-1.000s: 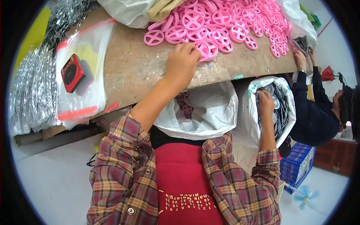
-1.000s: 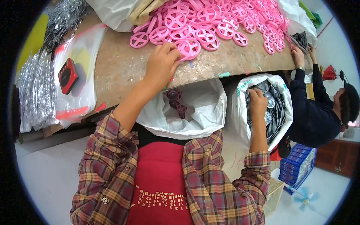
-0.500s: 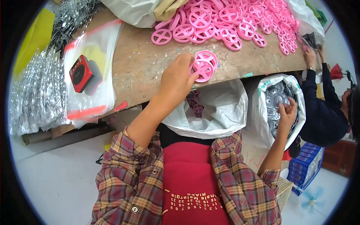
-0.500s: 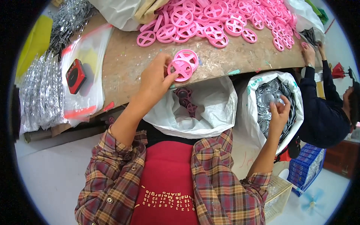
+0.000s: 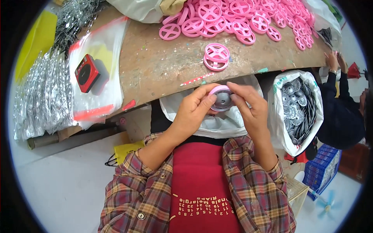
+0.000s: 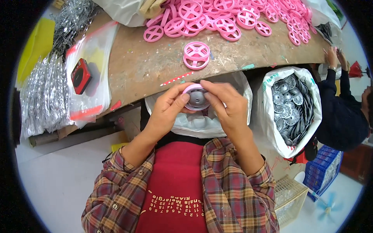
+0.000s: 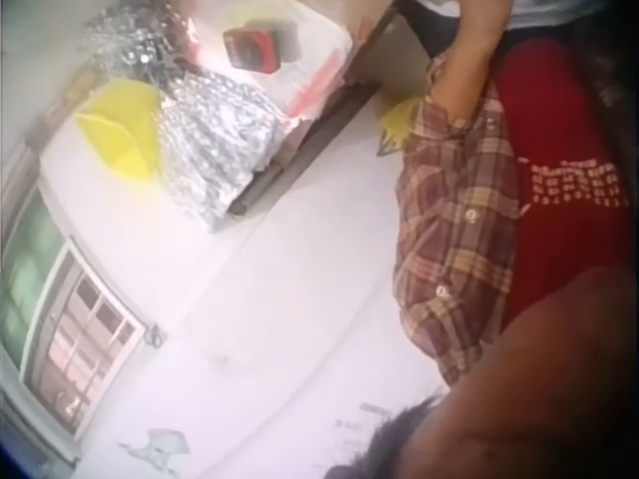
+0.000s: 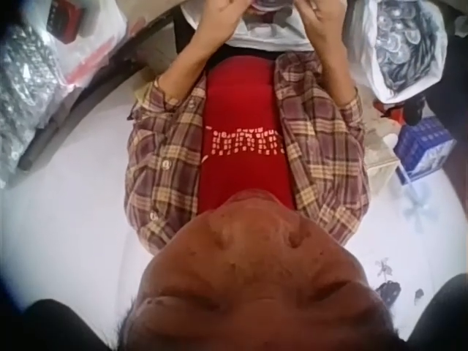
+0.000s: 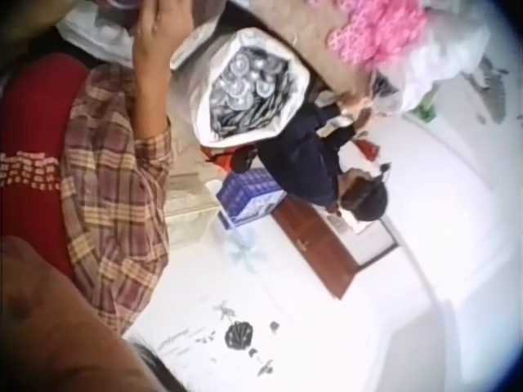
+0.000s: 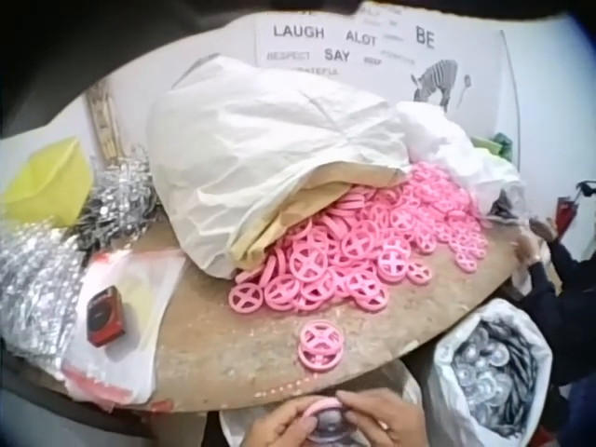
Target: Assembling small pink plastic wheel-like parts with silver circular components at a workbench.
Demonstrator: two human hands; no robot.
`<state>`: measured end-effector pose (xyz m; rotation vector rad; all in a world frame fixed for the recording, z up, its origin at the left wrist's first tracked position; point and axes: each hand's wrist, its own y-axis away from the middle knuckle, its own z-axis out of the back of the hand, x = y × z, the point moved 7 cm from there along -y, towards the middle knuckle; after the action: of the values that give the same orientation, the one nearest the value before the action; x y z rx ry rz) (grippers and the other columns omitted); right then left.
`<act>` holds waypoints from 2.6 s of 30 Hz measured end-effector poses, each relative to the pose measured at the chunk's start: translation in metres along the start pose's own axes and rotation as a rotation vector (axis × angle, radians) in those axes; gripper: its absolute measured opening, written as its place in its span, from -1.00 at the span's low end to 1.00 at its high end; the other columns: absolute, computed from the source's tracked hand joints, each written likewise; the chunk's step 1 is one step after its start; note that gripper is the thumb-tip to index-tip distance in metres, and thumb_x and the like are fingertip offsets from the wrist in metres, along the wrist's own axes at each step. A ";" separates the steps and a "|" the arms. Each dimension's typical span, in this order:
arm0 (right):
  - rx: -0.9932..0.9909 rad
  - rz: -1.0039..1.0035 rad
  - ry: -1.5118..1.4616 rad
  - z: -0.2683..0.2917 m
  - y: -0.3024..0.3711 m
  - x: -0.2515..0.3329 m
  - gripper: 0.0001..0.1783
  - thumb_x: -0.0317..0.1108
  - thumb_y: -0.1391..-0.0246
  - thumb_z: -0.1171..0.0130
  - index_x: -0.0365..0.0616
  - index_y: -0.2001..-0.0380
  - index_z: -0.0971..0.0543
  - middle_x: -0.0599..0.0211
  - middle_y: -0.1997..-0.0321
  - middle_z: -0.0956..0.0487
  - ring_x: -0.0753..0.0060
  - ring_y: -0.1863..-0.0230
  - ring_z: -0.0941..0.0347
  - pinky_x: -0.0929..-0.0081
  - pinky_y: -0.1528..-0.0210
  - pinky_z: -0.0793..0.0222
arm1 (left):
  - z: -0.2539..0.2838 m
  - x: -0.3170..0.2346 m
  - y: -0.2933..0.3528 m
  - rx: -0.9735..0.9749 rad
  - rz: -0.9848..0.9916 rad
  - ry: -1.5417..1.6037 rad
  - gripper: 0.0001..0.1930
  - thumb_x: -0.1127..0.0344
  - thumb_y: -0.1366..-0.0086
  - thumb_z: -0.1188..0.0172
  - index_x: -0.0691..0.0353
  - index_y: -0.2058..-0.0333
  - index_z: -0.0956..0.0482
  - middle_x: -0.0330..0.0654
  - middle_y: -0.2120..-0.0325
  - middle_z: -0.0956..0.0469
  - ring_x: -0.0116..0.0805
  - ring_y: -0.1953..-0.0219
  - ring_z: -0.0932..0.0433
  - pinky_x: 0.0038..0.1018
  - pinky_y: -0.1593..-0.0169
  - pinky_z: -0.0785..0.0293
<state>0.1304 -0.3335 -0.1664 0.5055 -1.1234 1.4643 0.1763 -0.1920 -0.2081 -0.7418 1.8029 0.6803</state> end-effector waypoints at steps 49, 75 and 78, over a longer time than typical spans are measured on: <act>0.162 0.015 1.444 0.276 0.072 -0.249 -0.65 -0.37 -0.10 -0.07 -0.05 0.01 -0.53 0.19 0.10 -0.59 0.22 0.10 -0.53 0.25 0.00 -0.32 | 0.055 -0.037 -0.037 -0.143 -0.159 0.303 -0.83 0.30 -0.30 -0.11 0.22 0.20 -0.41 -0.19 0.16 -0.48 -0.34 0.09 -0.48 -0.37 -0.02 -0.41; 0.070 -0.365 -0.279 -0.001 0.023 -0.011 -0.77 -0.42 -0.22 -0.02 -0.30 0.11 -0.50 0.41 0.27 -0.53 0.68 0.36 -0.39 0.70 0.33 -0.35 | -0.016 -0.013 0.004 0.072 -0.125 -0.317 -0.68 0.42 -0.37 0.09 0.34 -0.07 -0.37 -0.15 0.09 -0.49 -0.38 0.12 -0.52 -0.49 0.10 -0.54; 0.013 -0.394 -0.331 -0.007 0.025 -0.023 -0.78 -0.41 -0.21 -0.04 -0.29 0.12 -0.50 0.40 0.28 -0.53 0.68 0.38 -0.39 0.70 0.36 -0.35 | -0.016 -0.012 0.007 0.016 -0.252 -0.497 -0.66 0.45 -0.33 0.04 0.32 -0.08 -0.35 -0.03 0.15 -0.52 -0.26 0.23 -0.59 -0.43 0.18 -0.54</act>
<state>0.1143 -0.3364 -0.1972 0.9471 -1.1880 1.0679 0.1654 -0.1972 -0.1910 -0.7010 1.2379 0.6154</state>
